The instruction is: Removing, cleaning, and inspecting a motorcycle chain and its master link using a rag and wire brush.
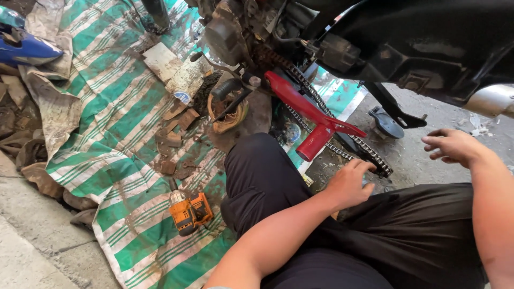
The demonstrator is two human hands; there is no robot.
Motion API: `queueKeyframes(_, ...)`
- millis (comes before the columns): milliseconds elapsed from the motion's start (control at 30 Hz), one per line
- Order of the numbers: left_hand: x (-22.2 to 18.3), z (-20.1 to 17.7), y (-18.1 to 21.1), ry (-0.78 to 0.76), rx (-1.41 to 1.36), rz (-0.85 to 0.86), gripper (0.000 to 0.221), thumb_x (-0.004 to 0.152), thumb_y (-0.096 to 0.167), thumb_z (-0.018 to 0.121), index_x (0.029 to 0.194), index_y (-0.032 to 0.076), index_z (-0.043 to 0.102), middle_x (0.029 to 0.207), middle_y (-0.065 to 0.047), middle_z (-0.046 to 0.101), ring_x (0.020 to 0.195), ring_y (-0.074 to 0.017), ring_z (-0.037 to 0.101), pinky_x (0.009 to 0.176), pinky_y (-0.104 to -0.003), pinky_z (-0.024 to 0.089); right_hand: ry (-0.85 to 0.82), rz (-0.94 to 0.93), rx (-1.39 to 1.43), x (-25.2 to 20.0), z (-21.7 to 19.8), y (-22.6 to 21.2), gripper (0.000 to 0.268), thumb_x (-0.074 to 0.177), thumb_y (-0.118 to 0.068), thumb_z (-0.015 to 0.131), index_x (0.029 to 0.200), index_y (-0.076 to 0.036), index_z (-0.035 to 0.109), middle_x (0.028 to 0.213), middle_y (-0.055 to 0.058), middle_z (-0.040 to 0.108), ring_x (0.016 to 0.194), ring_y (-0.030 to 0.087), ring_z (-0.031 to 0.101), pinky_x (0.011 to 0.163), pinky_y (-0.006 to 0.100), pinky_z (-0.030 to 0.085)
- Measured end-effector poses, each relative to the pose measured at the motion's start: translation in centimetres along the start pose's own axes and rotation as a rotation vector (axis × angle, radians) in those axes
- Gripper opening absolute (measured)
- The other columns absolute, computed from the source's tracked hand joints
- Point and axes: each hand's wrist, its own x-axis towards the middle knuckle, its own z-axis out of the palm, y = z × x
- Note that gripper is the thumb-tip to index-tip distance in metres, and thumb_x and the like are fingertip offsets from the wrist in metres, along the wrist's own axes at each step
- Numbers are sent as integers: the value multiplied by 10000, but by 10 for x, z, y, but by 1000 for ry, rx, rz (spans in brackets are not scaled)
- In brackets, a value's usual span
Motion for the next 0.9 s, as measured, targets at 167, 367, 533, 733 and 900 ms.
queueKeyframes(167, -12, -36, 35, 92, -122, 131, 528, 947, 170, 675, 1470, 132, 617, 1500, -111, 622, 1244, -322, 697, 1054, -437, 568, 33, -99, -44, -35, 7, -31, 456, 1140, -234, 701, 1507, 37, 692, 1345, 283, 785, 1108, 434, 762, 920, 539, 576)
queueKeyframes(367, -31, -126, 57, 307, -364, 228, 535, 926, 119, 716, 1449, 69, 615, 1368, -134, 675, 1145, -273, 714, 963, -394, 602, 97, -453, 289, -106, 21, -76, 402, 1145, -93, 642, 1512, 69, 630, 1274, 241, 740, 1024, 323, 719, 824, 416, 552)
queueKeyframes(533, -47, -166, -3, 446, -571, 176, 622, 904, 19, 737, 1497, 22, 547, 1369, -141, 704, 1090, -225, 698, 943, -365, 600, -112, -673, 1003, -118, 57, -64, 347, 1118, -89, 582, 1455, -34, 639, 1330, 182, 708, 995, 247, 708, 867, 340, 600)
queueKeyframes(733, -57, -165, -76, 580, -1256, 218, 516, 1055, 43, 525, 1571, 57, 514, 1446, -182, 633, 1155, -277, 657, 933, -389, 531, -114, -1073, 1279, -131, 105, -94, 636, 1029, -487, 879, 1416, -31, 665, 1156, 144, 796, 960, 234, 808, 845, 329, 705)
queueKeyframes(900, -45, -155, -51, 693, -1226, -99, 553, 1086, 374, 522, 1572, 112, 497, 1451, -110, 618, 1215, -237, 583, 967, -414, 466, 126, -687, 1672, -128, 138, -140, 456, 996, -480, 635, 1244, -107, 724, 956, 101, 719, 764, 256, 645, 720, 411, 548)
